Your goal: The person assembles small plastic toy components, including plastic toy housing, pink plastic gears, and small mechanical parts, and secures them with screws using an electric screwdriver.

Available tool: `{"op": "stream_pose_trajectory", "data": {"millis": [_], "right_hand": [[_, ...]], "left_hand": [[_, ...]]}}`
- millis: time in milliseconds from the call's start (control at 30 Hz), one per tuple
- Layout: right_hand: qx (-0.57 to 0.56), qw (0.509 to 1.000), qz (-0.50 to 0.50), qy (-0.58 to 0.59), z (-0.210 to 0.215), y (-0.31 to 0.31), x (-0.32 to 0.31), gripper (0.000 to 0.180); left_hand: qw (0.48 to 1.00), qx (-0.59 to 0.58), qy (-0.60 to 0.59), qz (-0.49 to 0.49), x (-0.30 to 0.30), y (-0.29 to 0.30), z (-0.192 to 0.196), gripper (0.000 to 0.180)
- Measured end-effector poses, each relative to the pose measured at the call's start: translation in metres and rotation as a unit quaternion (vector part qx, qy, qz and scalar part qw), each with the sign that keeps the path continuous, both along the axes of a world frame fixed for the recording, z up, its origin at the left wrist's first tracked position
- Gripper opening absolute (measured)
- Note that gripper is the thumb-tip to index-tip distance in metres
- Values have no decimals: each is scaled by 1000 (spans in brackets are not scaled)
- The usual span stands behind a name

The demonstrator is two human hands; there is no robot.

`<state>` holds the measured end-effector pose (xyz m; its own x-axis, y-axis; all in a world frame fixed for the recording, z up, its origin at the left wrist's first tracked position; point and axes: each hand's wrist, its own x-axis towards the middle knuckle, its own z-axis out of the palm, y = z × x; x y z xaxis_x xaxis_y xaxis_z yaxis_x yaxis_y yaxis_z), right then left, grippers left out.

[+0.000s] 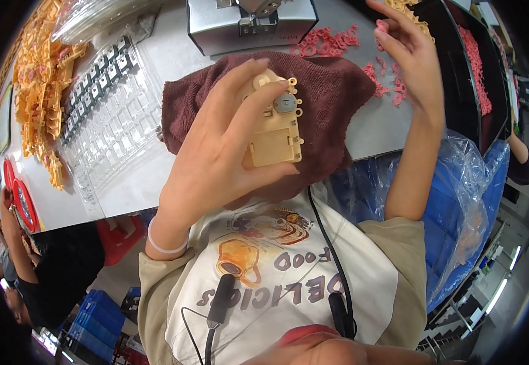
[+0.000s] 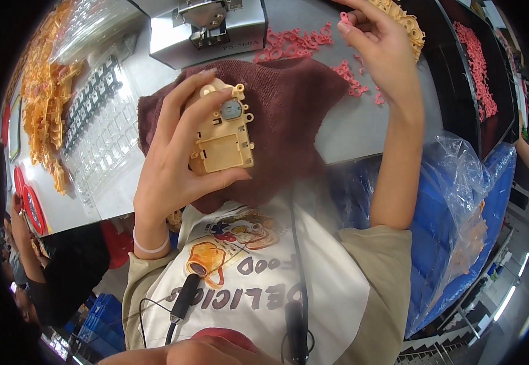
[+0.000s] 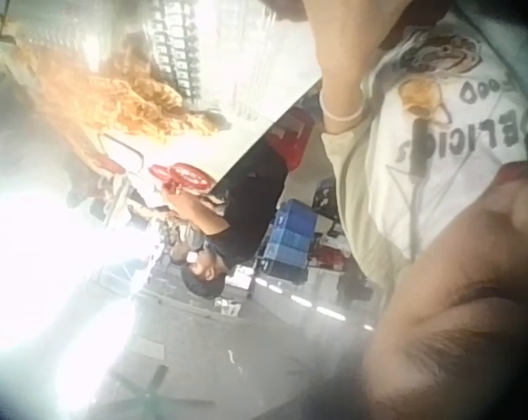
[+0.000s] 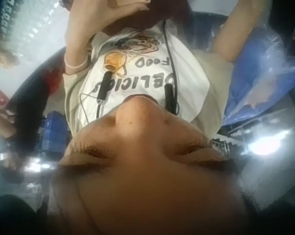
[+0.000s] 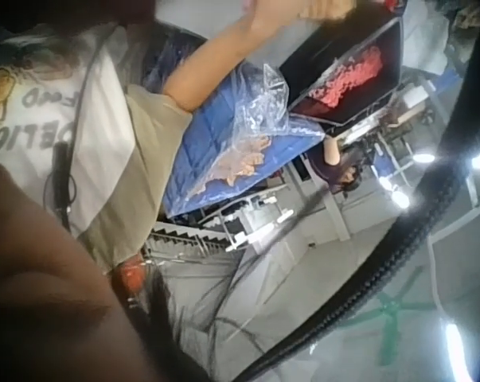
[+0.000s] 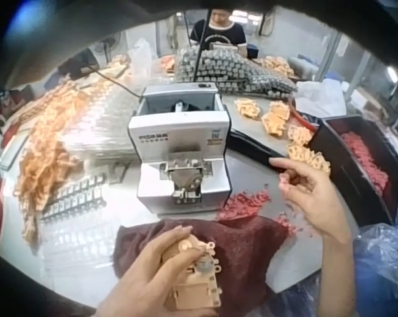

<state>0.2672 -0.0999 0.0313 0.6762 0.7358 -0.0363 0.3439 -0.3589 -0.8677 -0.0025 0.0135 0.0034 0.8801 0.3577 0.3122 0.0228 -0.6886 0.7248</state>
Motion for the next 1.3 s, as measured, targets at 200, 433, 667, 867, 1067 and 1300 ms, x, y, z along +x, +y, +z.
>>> {"op": "stream_pose_trajectory", "data": {"millis": [200,433,667,867,1067,1300], "right_hand": [[102,961,198,165,19,-9,-68,17],[137,975,148,-93,-12,1,-103,13],[163,918,180,-312,-21,-1,-104,23],[141,902,203,-354,-18,5,-99,24],[154,921,191,-302,-32,1,-98,22],[109,938,38,-328,-1,3,-3,30]], "left_hand": [[1000,1,-7,28,4,-6,-1,90],[998,-7,-40,37,4,-6,-10,91],[998,-15,-53,39,4,-5,-13,87],[998,-23,-52,40,3,-5,-14,85],[998,-13,-50,37,4,-7,-13,87],[995,-51,-87,3,-8,7,-10,89]]}}
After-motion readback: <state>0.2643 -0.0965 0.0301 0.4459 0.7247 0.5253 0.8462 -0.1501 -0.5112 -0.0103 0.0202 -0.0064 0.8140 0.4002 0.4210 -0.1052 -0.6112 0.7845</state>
